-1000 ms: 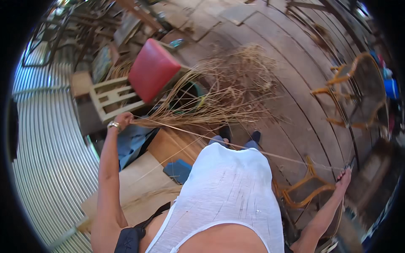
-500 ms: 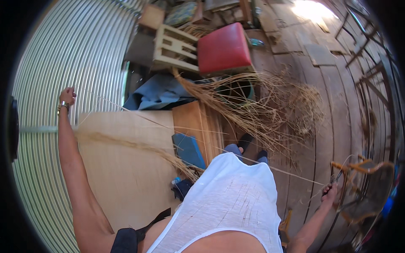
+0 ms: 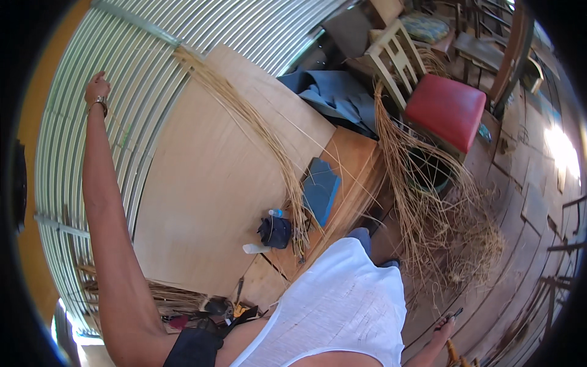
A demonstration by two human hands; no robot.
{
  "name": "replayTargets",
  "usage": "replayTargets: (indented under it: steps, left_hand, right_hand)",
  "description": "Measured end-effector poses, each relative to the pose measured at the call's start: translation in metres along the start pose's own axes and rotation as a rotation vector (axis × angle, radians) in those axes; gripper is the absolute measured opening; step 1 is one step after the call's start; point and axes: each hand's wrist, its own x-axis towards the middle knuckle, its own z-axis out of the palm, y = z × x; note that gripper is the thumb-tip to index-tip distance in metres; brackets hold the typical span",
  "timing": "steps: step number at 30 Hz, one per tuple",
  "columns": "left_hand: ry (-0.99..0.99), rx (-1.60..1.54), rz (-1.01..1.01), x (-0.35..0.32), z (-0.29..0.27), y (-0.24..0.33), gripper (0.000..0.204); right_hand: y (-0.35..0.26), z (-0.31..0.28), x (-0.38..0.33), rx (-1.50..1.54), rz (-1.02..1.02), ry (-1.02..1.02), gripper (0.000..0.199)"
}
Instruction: The person strips and cuts long, dry natural fibers using a knife and pliers. They repeatedly pull fibers from a bundle, trim them to length, and drop the pieces onto a pile on the floor. The person also picks up and organizes the processed fibers into a neat stack on a nearby table.
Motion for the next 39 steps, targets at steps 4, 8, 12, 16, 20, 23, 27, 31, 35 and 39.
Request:
replayTargets:
  steps: [4,8,12,16,20,23,27,31,35,39]
  left_hand:
    - [0.084,-0.104,0.006,0.002,-0.010,-0.043,0.028]
    - [0.049,-0.162,0.088,0.041,0.068,-0.075,0.029]
    - [0.045,-0.120,0.051,0.035,0.136,-0.032,0.027]
    - [0.026,-0.189,-0.004,0.043,0.205,-0.013,0.027]
    - [0.008,-0.203,-0.070,0.058,0.260,-0.002,0.028]
    - [-0.099,-0.369,-0.193,0.073,0.294,-0.003,0.028]
    - [-0.103,-0.401,-0.260,0.077,0.323,-0.006,0.029]
    - [-0.231,-0.933,-0.228,0.039,0.338,0.049,0.030]
    - [-0.612,-1.034,0.641,-0.177,0.398,0.153,0.015]
    - [-1.565,-0.641,1.364,-0.454,0.312,0.260,0.019]
  right_hand:
    - [-0.024,0.037,-0.002,-0.094,-0.087,0.012,0.019]
    - [-0.031,0.078,-0.011,-0.145,-0.175,0.066,0.020]
    - [-0.029,0.144,-0.041,-0.206,-0.243,0.094,0.021]
    - [-0.022,0.206,-0.084,-0.268,-0.265,0.133,0.021]
    - [-0.016,0.256,-0.117,-0.313,-0.270,0.161,0.020]
    - [-0.013,0.280,-0.132,-0.345,-0.265,0.167,0.020]
    - [-0.012,0.293,-0.151,-0.377,-0.275,0.176,0.020]
    - [-0.014,0.278,-0.174,-0.359,-0.306,0.154,0.020]
    - [-0.034,0.296,-0.192,-0.337,-0.389,-0.066,0.020]
    - [-0.034,0.429,-0.233,-0.437,-0.403,-0.255,0.017]
